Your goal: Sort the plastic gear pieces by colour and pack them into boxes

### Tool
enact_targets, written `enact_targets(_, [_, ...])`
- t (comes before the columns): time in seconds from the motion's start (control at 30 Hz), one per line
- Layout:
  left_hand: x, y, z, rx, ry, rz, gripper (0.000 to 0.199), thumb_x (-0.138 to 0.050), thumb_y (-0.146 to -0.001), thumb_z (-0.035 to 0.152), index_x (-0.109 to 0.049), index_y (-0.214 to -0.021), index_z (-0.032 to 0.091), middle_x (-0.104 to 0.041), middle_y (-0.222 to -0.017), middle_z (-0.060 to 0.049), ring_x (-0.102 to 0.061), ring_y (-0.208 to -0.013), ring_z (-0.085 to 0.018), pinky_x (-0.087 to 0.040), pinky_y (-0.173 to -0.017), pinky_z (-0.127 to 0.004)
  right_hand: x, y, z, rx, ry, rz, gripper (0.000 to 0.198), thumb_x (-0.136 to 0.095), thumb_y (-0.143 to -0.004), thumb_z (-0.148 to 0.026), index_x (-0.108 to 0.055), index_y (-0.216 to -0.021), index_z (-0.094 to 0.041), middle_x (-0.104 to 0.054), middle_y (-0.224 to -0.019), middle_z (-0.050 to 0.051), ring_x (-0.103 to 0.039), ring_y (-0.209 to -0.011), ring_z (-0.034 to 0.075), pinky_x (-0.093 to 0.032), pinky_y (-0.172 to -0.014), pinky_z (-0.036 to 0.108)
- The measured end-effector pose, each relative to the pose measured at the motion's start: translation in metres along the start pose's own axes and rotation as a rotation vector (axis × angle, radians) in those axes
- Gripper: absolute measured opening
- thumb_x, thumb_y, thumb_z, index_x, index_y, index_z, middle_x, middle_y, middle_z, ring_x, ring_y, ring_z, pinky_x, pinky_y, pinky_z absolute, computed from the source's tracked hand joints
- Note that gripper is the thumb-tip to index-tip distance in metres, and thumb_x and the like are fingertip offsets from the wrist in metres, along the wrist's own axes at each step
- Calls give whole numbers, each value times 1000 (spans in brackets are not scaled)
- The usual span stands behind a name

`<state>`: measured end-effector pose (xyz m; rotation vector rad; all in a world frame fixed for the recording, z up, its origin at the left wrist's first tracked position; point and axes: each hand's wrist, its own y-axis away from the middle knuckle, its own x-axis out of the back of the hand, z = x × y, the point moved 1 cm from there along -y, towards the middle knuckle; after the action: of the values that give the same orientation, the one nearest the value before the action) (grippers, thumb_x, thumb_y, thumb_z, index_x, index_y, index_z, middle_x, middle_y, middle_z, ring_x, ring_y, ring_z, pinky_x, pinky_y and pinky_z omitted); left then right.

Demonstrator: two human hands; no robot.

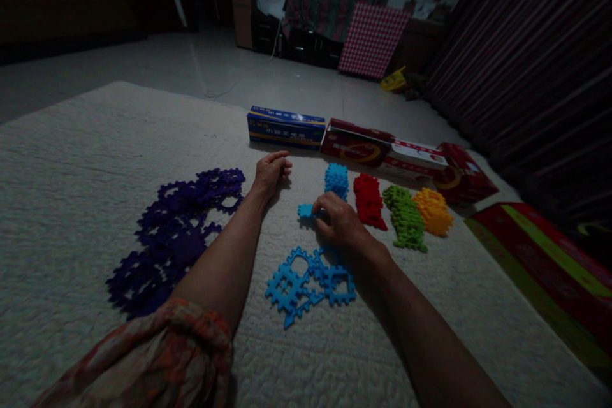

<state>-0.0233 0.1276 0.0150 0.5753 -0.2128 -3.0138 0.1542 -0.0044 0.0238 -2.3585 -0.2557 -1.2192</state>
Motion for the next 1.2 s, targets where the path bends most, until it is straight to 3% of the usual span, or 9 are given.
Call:
enact_targets(0.1, [0,1,0,1,-5,7,28,-57,-77,4,-68,-103,11,-64,-67,0,-55,-51,-8,-37,-46,-19,7,4,-6,-17,20,-142,26,-57,-80,-10,-60,-101,-23,-62,-107,6,-59,-97,20,-51,-88,34])
enact_targets(0.27, [-1,2,1,11,15,9,25,-57,-78,4,-67,-100,12,-63,-66,0,-54,-49,-7,-36,-44,-18,6,3,-15,21,58,-151,39,-60,-82,-16,-58,-120,-21,-61,-129,11,-57,-119,24,-47,-103,39])
enact_targets(0.5, [0,2,0,-10,-11,-1,26,-61,-73,9,-67,-98,13,-64,-64,1,-54,-48,-7,-38,-44,-17,-6,-1,-15,-15,146,-191,35,-60,-84,-18,-61,-119,-18,-66,-120,13,-59,-112,26,-47,-101,39])
enact_targets(0.67, [0,1,1,-17,-11,-13,27,-65,-69,10,-67,-96,14,-65,-65,1,-54,-48,-7,-37,-45,-17,-2,-3,-11,28,135,-16,45,-59,-83,-17,-59,-128,-19,-63,-126,13,-57,-118,27,-47,-102,41])
enact_targets(0.87, [1,-1,-2,-11,-3,-11,26,-62,-73,7,-67,-98,12,-65,-65,0,-54,-49,-7,-38,-45,-18,11,0,15,-62,390,314,48,-60,-86,-19,-58,-134,-17,-61,-135,17,-52,-128,34,-38,-109,51])
enact_targets(1.2, [0,-1,-2,-9,2,-12,25,-63,-74,5,-67,-96,13,-64,-65,0,-54,-49,-7,-37,-44,-18,6,8,32,-132,496,301,49,-61,-84,-18,-58,-133,-17,-61,-137,18,-46,-134,36,-24,-116,60])
